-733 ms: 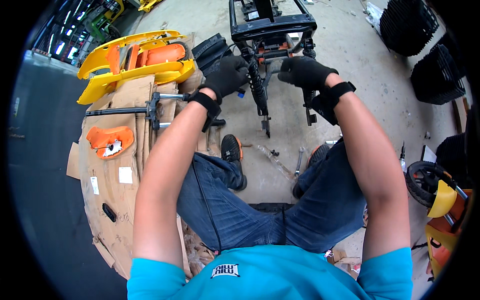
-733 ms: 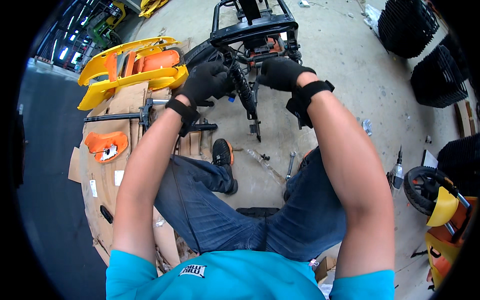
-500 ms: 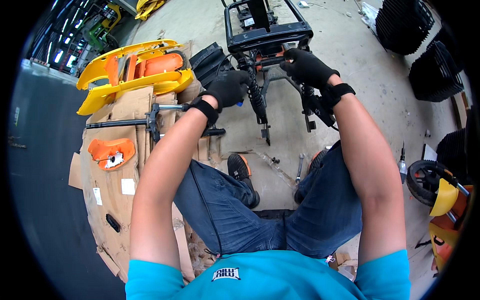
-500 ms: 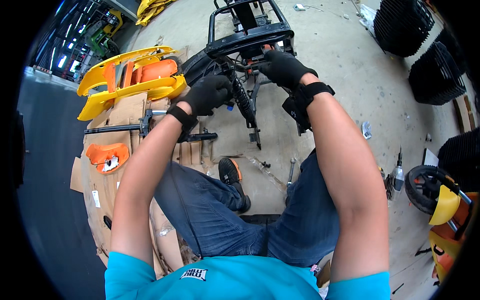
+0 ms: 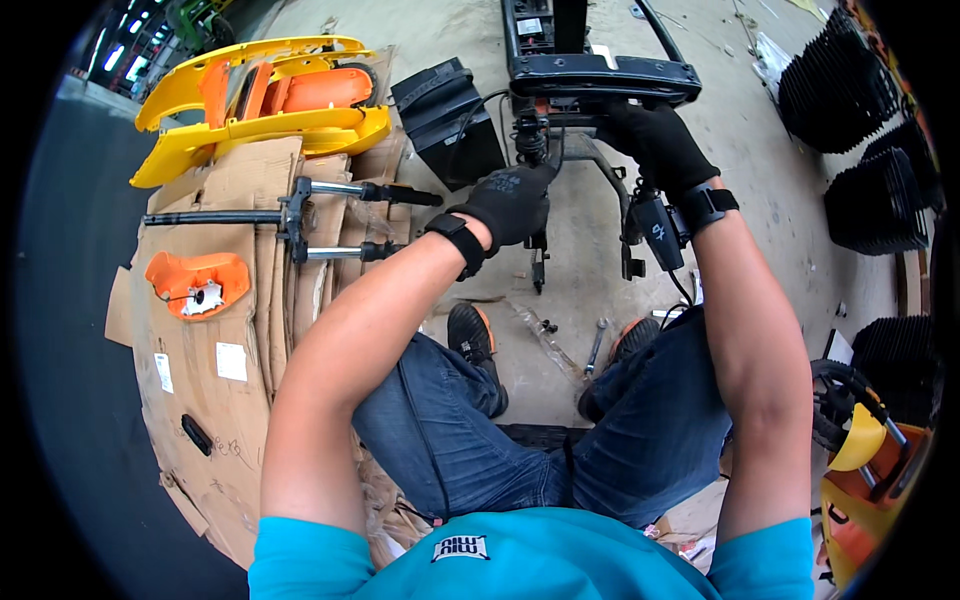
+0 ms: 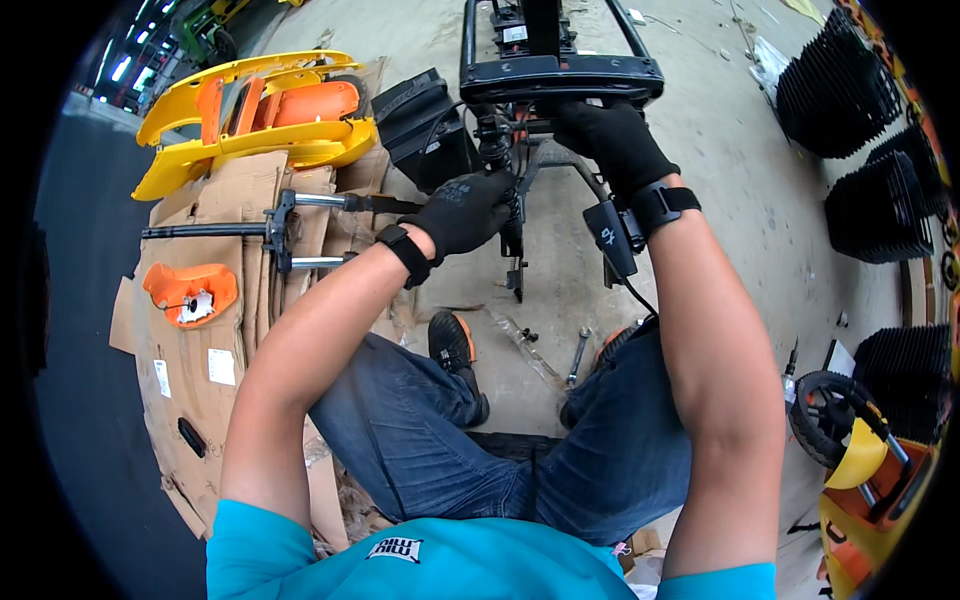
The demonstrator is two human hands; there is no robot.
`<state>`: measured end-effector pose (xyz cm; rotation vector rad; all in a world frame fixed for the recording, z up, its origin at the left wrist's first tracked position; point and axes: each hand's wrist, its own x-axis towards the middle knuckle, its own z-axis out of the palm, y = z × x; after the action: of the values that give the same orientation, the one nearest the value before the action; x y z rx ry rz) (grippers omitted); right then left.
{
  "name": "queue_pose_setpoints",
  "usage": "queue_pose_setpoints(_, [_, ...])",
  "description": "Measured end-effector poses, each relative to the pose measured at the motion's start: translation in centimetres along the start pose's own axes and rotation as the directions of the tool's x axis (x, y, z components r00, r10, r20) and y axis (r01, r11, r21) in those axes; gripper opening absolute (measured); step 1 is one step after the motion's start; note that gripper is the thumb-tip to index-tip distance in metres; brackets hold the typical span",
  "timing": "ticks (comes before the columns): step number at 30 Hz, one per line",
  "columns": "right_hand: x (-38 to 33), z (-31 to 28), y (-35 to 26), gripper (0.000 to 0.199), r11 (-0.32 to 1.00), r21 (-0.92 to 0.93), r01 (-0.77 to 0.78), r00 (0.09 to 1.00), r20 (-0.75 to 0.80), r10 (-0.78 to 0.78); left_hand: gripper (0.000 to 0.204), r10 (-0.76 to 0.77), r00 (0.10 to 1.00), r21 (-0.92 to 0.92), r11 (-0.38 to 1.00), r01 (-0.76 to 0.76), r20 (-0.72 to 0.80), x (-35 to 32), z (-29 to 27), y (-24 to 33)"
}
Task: The person routes electrical wiring and handles small black components on a metal motorcycle frame by hand.
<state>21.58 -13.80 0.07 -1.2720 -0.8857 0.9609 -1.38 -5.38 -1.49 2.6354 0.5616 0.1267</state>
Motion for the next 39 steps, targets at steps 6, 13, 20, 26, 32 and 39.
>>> queue_pose_setpoints(6, [0.1,-1.0,0.3,0.029,0.881,-0.413,0.231,0.972,0.141,-0.189,0.024,-0.008,0.999,0.038,0.999,0.007,0.033,0.1,-0.6,0.2])
queue_pose_setpoints(13, [-0.3,0.2,-1.1,0.022,0.992,-0.060,-0.107,0.994,-0.009,0.106,0.019,0.002,1.000,0.035,0.999,-0.002,-0.007,0.2,-1.8,-0.7])
queue_pose_setpoints(20, [-0.6,0.9,-1.9,0.028,0.971,0.114,-0.209,0.972,-0.088,0.219,0.018,0.030,0.999,0.012,0.999,-0.030,-0.026,0.0,-3.2,-1.2])
queue_pose_setpoints(26, [-0.7,0.8,-2.0,0.026,0.976,0.044,-0.215,0.972,-0.084,0.218,0.013,0.030,0.998,-0.023,0.999,-0.032,-0.049,0.0,-3.7,-1.5])
queue_pose_setpoints(32, [-0.8,0.7,-1.6,0.029,0.986,-0.101,-0.132,0.990,-0.063,0.126,0.014,0.066,0.992,-0.041,0.997,-0.071,-0.109,0.1,-3.1,-1.8])
queue_pose_setpoints(39, [-0.8,0.6,-1.9,0.028,0.980,0.044,-0.195,0.979,-0.059,0.197,0.014,0.068,0.994,-0.031,0.997,-0.072,-0.090,0.2,-3.2,-1.5])
